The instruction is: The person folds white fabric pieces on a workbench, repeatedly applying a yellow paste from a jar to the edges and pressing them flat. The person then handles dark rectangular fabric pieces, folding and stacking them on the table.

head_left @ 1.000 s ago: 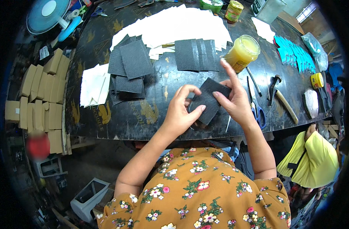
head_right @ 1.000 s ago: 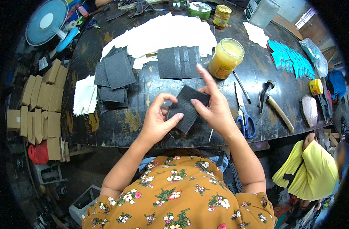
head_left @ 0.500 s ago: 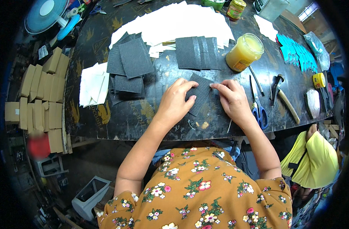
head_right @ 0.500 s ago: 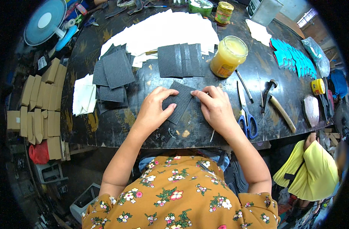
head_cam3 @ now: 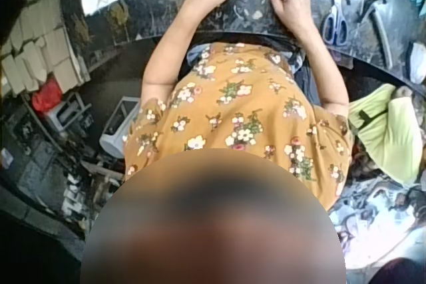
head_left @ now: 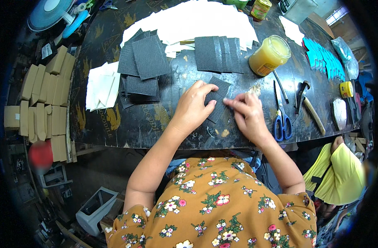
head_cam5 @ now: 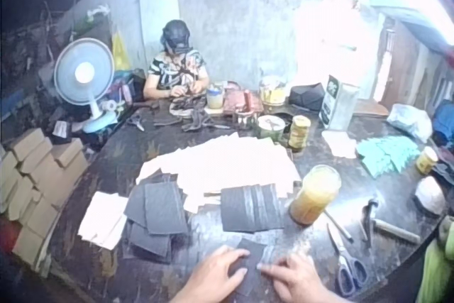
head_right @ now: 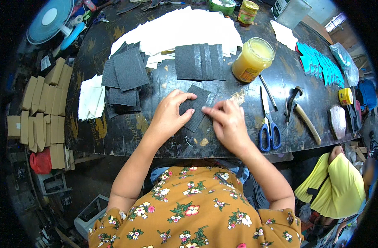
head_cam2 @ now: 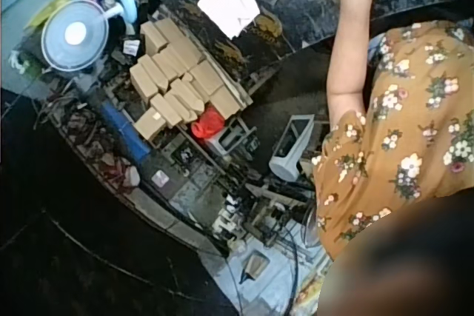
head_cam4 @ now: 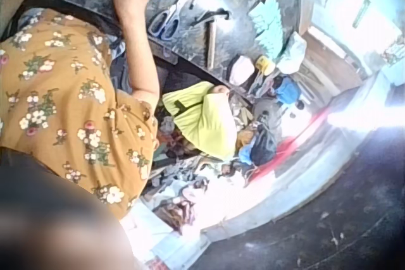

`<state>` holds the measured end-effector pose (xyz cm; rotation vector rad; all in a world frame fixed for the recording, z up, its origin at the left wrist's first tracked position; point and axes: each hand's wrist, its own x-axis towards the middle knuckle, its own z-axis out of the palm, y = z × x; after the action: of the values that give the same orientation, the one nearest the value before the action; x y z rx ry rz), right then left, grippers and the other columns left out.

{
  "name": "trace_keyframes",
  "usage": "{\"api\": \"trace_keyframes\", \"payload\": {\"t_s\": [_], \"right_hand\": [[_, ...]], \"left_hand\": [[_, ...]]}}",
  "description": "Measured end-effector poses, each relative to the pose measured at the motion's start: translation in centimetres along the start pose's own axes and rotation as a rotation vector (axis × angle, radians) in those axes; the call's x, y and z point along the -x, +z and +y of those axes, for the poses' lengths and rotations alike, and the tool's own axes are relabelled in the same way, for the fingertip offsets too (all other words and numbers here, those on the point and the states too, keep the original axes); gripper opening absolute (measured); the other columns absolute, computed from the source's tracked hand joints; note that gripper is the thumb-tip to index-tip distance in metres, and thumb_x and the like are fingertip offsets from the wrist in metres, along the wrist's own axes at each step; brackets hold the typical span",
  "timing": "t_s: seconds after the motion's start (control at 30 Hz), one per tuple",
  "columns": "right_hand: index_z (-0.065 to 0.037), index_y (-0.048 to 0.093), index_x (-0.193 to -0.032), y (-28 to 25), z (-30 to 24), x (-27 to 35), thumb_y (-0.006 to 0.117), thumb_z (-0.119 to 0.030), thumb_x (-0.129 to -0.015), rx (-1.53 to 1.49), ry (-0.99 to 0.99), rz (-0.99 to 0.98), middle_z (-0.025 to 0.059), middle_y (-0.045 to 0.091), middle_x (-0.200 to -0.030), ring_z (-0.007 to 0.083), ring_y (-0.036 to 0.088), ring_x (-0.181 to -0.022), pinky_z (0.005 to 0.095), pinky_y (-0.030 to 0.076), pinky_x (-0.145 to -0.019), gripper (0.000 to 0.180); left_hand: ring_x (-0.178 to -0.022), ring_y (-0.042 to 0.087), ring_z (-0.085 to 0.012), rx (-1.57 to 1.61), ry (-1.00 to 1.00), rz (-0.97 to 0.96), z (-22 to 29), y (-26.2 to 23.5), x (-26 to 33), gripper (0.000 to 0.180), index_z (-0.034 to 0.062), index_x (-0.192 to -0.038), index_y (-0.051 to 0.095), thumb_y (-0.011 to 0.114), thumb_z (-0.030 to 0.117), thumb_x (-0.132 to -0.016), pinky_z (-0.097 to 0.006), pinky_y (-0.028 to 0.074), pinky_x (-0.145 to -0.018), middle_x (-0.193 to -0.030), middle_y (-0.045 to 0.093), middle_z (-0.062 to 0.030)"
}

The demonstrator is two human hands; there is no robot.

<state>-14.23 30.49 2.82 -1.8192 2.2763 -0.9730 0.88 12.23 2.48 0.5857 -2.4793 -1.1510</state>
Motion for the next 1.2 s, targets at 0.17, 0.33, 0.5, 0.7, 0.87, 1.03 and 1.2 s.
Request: {"api": "trace_keyframes", "payload": {"t_s": [0.17,0.33,0.5,0.7,0.87,1.03,1.2], "right_hand": [[-0.015,0.082,-0.124,0.1,-0.7,0.8,0.070,0.005,-0.083,-0.154,0.058,0.009,0.0086,0.066,-0.108,0.0311,0.062,-0.105,0.0428,0.045,-0.093,0.047],[-0.017,0.076,-0.137,0.9,-2.6,2.0,0.072,-0.006,-0.086,0.223,-0.084,-0.005,0.0047,0.065,-0.109,0.0274,0.061,-0.103,0.0443,0.043,-0.088,0.053],[-0.020,0.080,-0.128,0.1,-3.6,3.0,0.074,-0.007,-0.084,0.115,-0.161,-0.088,0.0023,0.065,-0.111,0.0260,0.060,-0.102,0.0443,0.041,-0.090,0.046],[-0.022,0.081,-0.120,-0.3,-2.5,2.0,0.076,-0.008,-0.080,0.089,-0.189,-0.109,0.0022,0.066,-0.109,0.0270,0.061,-0.104,0.0452,0.041,-0.091,0.043],[-0.014,0.079,-0.123,-0.4,-1.6,2.5,0.070,0.005,-0.081,-0.077,0.056,-0.029,0.0097,0.064,-0.106,0.0311,0.063,-0.104,0.0444,0.047,-0.090,0.047],[-0.009,0.075,-0.132,0.1,-0.4,2.8,0.069,0.008,-0.086,-0.184,0.084,0.061,0.0141,0.065,-0.110,0.0345,0.064,-0.103,0.0449,0.051,-0.093,0.049],[-0.007,0.073,-0.135,0.0,-0.9,3.0,0.072,0.006,-0.087,-0.179,0.110,0.050,0.0152,0.066,-0.113,0.0329,0.064,-0.104,0.0429,0.052,-0.094,0.050]], "left_hand": [[-0.105,0.070,-0.0399,0.013,0.020,0.012,-0.3,0.1,0.0,0.035,0.0060,-0.123,0.075,0.080,0.012,-0.090,-0.048,0.057,-0.092,-0.112,0.069,-0.0168],[-0.104,0.070,-0.0401,0.005,0.017,0.028,-0.3,0.2,0.0,0.035,0.0064,-0.123,0.075,0.080,0.011,-0.089,-0.049,0.057,-0.092,-0.113,0.069,-0.0164],[-0.105,0.070,-0.0403,0.015,0.007,0.028,-0.6,0.5,0.1,0.034,0.0070,-0.122,0.075,0.080,0.010,-0.089,-0.049,0.057,-0.092,-0.114,0.070,-0.0162],[-0.109,0.071,-0.0405,0.029,0.046,0.037,0.0,0.1,0.1,0.034,0.0054,-0.123,0.075,0.078,0.008,-0.089,-0.048,0.057,-0.096,-0.115,0.071,-0.0166],[-0.108,0.072,-0.0307,0.219,0.160,0.376,0.6,-1.3,-1.9,0.038,0.0041,-0.129,0.075,0.076,0.000,-0.091,-0.039,0.056,-0.095,-0.120,0.074,-0.0141],[-0.093,0.067,-0.0272,0.154,0.023,0.514,-2.8,-1.7,-8.1,0.042,0.0015,-0.132,0.074,0.078,0.001,-0.090,-0.038,0.055,-0.088,-0.117,0.073,-0.0145],[-0.141,0.057,-0.0485,-0.137,-0.055,0.423,-3.2,-0.5,-7.8,0.064,0.0032,-0.149,0.061,0.081,0.007,-0.089,-0.048,0.047,-0.120,-0.157,0.051,-0.0303]]}}
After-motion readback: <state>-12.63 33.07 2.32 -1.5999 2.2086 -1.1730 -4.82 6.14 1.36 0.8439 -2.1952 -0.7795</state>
